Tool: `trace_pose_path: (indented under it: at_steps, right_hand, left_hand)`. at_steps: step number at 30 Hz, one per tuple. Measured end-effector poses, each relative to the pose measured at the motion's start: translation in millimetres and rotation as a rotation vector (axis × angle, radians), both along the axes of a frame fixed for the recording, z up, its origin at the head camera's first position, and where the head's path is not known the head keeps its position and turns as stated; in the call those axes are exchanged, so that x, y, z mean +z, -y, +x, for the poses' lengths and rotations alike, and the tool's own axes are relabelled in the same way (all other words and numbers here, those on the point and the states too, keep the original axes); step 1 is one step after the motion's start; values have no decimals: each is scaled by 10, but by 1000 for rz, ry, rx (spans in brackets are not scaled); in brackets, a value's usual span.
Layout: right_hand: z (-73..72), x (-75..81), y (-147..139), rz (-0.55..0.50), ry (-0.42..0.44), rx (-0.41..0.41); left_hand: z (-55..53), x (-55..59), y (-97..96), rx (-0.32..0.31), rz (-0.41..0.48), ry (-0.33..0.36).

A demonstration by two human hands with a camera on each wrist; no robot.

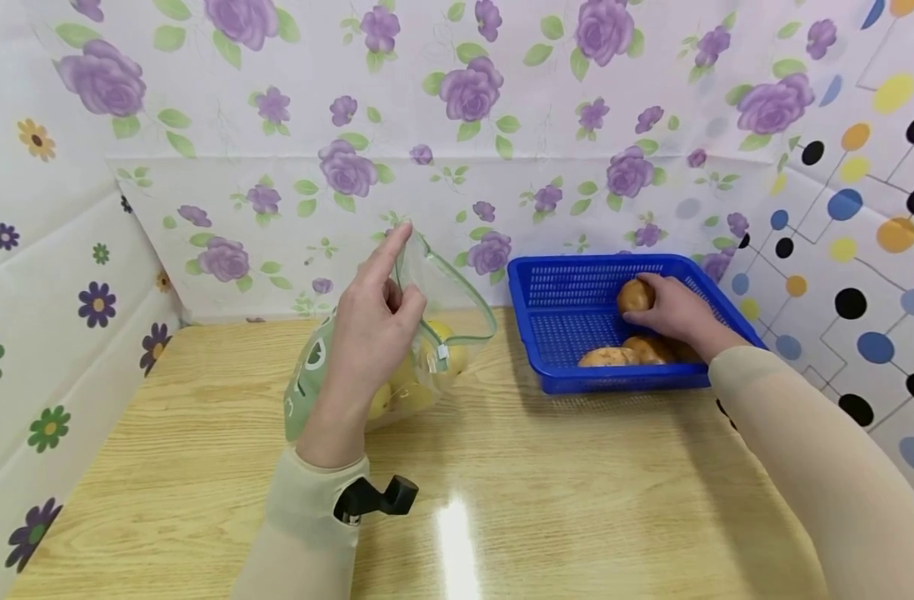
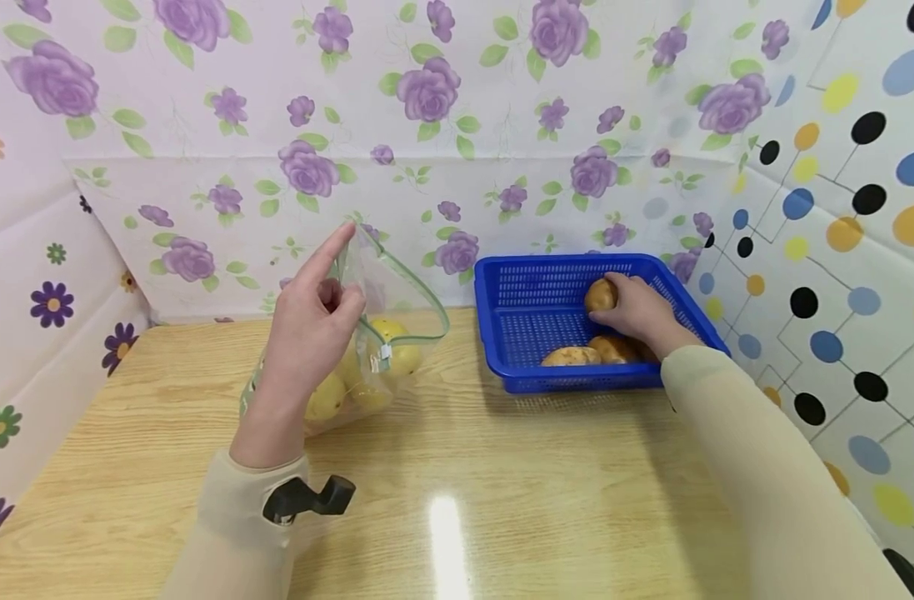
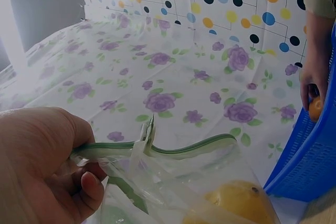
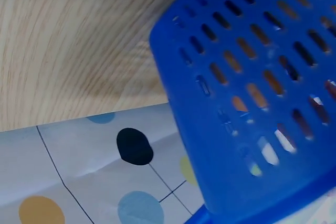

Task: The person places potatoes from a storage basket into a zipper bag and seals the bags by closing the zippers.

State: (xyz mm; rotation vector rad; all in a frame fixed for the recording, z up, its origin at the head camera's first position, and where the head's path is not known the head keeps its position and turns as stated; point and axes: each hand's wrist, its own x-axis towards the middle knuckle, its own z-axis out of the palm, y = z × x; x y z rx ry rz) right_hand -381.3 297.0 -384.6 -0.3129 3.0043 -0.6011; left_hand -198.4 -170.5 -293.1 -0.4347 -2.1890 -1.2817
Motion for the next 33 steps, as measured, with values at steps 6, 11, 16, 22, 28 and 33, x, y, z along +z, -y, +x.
trace_pose_path:
  at_steps: [6, 11, 16, 22, 28, 33]
  right_hand:
    - [88, 153, 105, -45, -21, 16]
    - [176, 283, 190, -101, -36, 36]
    - [295, 443, 280, -133, -61, 51]
    - [440, 619, 427, -184, -91, 68]
    - [597, 808, 593, -251, -115, 93]
    - [724, 958, 751, -287, -114, 111]
  left_hand:
    - [-6, -1, -7, 4, -5, -13]
    - [-3, -1, -5, 8, -7, -7]
    - [-6, 0, -14, 7, -4, 0]
    - [-1, -1, -14, 4, 2, -3]
    - [11, -1, -8, -1, 7, 5]
    - [-5, 4, -7, -1, 6, 1]
